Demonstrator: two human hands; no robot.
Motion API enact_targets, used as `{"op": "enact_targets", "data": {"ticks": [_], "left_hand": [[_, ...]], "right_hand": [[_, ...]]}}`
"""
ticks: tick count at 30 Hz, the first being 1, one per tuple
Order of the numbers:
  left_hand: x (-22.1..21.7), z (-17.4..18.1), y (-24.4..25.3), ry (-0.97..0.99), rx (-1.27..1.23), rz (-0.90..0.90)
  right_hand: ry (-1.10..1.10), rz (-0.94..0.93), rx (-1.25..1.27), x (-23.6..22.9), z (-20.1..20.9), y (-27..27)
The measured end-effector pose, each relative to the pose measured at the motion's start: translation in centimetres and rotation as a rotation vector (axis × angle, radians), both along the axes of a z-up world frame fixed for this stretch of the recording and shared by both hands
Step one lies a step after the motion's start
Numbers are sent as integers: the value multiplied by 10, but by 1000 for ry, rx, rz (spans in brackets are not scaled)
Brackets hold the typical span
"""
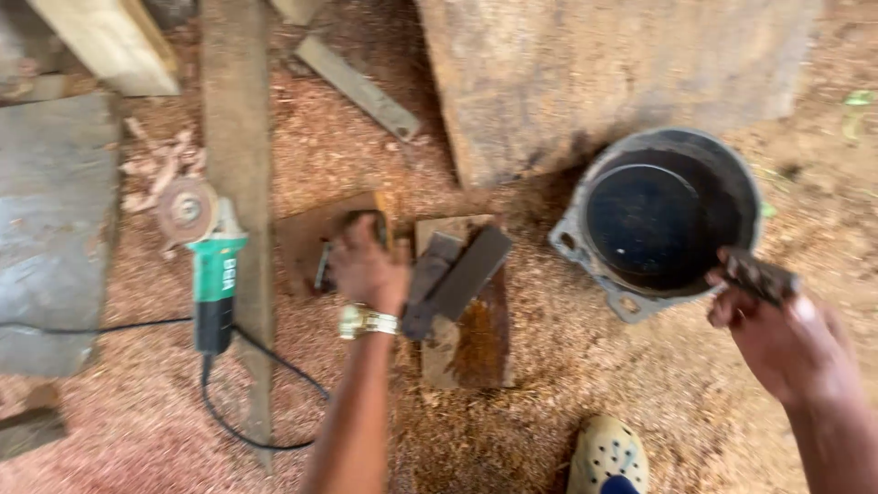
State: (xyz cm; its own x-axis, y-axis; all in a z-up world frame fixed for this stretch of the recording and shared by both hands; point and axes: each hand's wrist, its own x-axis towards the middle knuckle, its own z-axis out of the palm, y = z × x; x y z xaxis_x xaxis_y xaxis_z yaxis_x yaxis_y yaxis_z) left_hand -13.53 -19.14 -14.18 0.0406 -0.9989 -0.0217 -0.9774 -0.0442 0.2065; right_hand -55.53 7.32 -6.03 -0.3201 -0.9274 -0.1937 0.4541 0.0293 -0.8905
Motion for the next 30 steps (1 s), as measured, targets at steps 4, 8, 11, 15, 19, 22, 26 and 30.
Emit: {"op": "enact_targets", "data": {"ticks": [4,8,11,15,19,22,26,30], "left_hand": [[25,12,-22,-70,262,6],[29,13,-24,-11,327,44],[29,16,-16,45,257,39],[24,32,33,199,15,-100],[-26,70,110,226,181,6],[-52,64,147,244,187,-143],[-76,78,156,170,439,-189],[-78,89,156,132,492,-230]], "right_hand": [[159,-54,190,-20,-8,-40],[822,118,664,-10,6,-88],[1269,347,837,-11,-17,-105],[1549,563,889,-18,-47,-117],[1601,516,793,-22,-66,-124],[1658,450,794,-16,-58,-133],[1652,474,814,-19,-62,-132],[1643,528,853,-18,-64,-135]]}}
